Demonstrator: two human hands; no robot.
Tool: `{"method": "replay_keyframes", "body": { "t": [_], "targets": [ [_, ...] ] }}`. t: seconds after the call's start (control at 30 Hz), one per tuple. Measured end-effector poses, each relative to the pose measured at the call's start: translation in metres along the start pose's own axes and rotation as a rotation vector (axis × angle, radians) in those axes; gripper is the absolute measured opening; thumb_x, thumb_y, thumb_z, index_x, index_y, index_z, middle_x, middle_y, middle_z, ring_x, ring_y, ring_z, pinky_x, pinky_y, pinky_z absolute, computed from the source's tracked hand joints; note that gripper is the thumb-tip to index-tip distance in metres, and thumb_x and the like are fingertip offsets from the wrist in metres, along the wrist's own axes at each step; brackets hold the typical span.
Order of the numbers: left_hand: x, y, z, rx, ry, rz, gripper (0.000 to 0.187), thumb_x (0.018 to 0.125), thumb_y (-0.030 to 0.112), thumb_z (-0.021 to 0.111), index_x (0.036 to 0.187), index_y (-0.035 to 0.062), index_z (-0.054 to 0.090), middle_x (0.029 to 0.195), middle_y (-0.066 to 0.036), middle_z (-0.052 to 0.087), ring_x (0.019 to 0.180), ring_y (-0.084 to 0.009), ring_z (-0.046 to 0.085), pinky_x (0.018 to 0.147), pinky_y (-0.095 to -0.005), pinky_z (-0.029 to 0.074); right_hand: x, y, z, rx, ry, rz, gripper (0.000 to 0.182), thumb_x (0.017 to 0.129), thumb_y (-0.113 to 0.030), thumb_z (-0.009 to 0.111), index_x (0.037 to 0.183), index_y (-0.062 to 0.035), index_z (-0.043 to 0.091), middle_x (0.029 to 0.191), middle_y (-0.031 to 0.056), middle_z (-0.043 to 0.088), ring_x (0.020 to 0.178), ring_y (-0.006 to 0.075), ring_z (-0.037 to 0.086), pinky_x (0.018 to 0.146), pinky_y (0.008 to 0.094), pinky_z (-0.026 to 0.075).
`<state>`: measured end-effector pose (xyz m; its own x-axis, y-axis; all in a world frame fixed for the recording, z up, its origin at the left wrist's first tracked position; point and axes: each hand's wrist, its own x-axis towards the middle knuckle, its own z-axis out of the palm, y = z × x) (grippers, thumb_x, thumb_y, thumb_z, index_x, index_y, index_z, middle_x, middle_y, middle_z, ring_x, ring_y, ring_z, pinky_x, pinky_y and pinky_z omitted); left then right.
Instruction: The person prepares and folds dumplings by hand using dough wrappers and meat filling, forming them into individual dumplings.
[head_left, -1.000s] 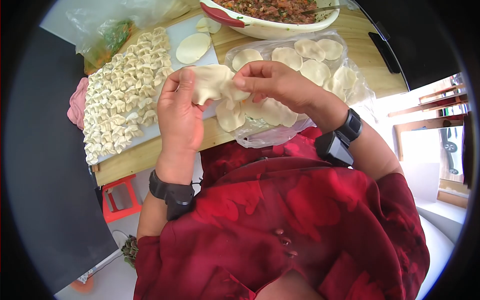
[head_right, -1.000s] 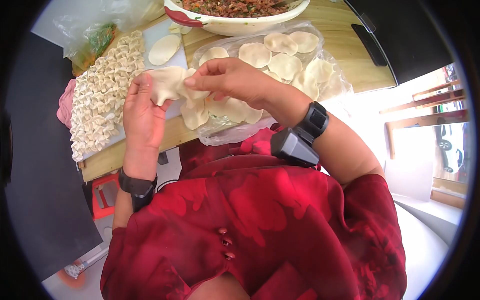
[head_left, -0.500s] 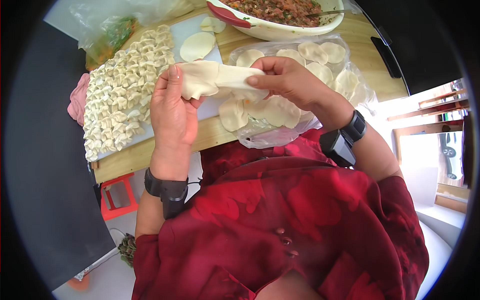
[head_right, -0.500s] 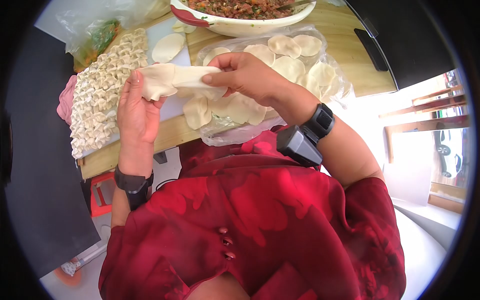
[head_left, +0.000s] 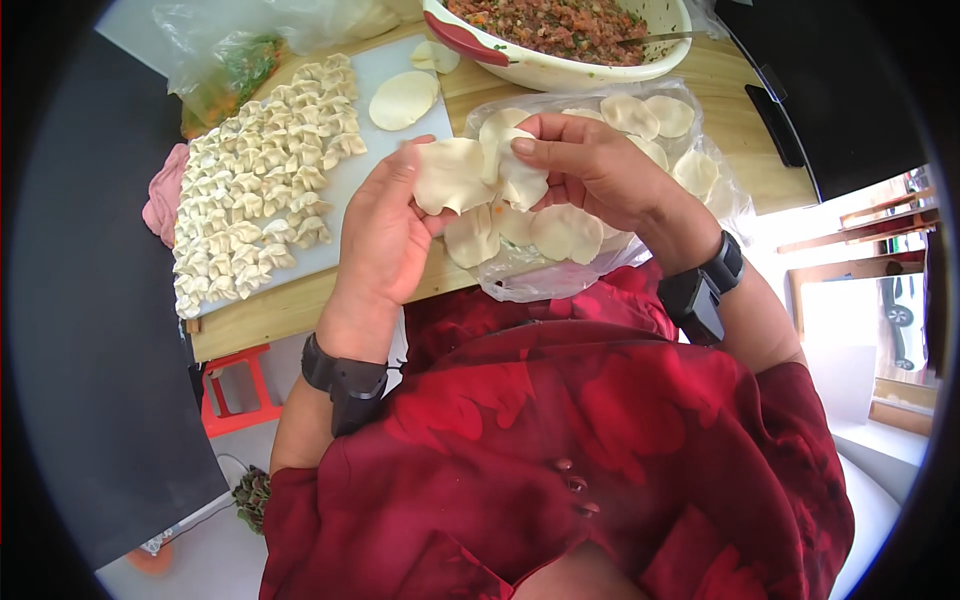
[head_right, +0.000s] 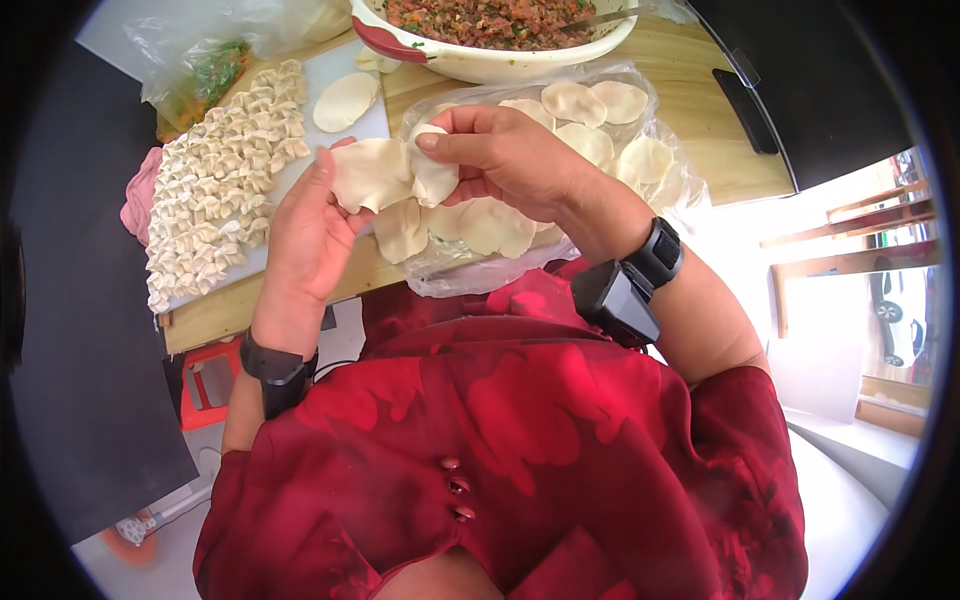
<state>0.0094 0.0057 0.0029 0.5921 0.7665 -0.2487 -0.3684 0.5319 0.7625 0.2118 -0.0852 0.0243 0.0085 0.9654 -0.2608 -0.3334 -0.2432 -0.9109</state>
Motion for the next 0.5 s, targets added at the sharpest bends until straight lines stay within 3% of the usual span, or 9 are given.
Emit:
{"method": "replay_keyframes", "body": {
  "t": [0.07,0.3,0.4,0.5],
  "targets": [
    [0.001,-0.005,-0.004,0.173,-0.073,0.049,0.031,0.096,0.022,0.059,0.119,0.0021,0.054,0.112,-0.011,0.063,0.099,-0.0209,0.065,0.082,-0.0395,0.058,0.001,-0.001,0.0,-0.045,-0.017,-0.011,0.02,0.093,-0.023,0.064,0.104,-0.0071,0.06,0.087,-0.0027,0.062,0.076,0.0061,0.061,0.069,0.0239,0.053],
    [-0.002,0.001,0.0,0.121,-0.068,0.105,0.024,0.097,0.02,0.058,0.116,0.006,0.055,0.111,-0.009,0.064,0.099,-0.0201,0.065,0.081,-0.0384,0.059,0.008,0.011,-0.014,-0.202,0.079,-0.039,0.024,0.092,-0.021,0.065,0.11,-0.0051,0.058,0.094,0.0014,0.065,0.082,0.0082,0.064,0.07,0.0248,0.054],
    [-0.001,0.003,-0.003,0.136,-0.036,0.135,0.021,0.098,0.021,0.056,0.113,0.0061,0.055,0.109,-0.009,0.064,0.099,-0.0205,0.065,0.079,-0.0372,0.06,0.004,0.011,-0.009,-0.078,0.066,-0.075,0.028,0.093,-0.02,0.063,0.115,-0.0033,0.057,0.095,0.0021,0.064,0.082,0.0087,0.064,0.069,0.0254,0.055],
    [0.001,-0.002,-0.003,0.147,-0.057,0.119,0.025,0.099,0.022,0.054,0.117,0.0054,0.054,0.111,-0.01,0.064,0.101,-0.0212,0.065,0.081,-0.0385,0.059,0.003,0.008,-0.002,0.062,-0.028,-0.022,0.025,0.093,-0.023,0.063,0.109,-0.0038,0.06,0.093,0.003,0.062,0.077,0.0104,0.059,0.066,0.0264,0.051]
  ]
}}
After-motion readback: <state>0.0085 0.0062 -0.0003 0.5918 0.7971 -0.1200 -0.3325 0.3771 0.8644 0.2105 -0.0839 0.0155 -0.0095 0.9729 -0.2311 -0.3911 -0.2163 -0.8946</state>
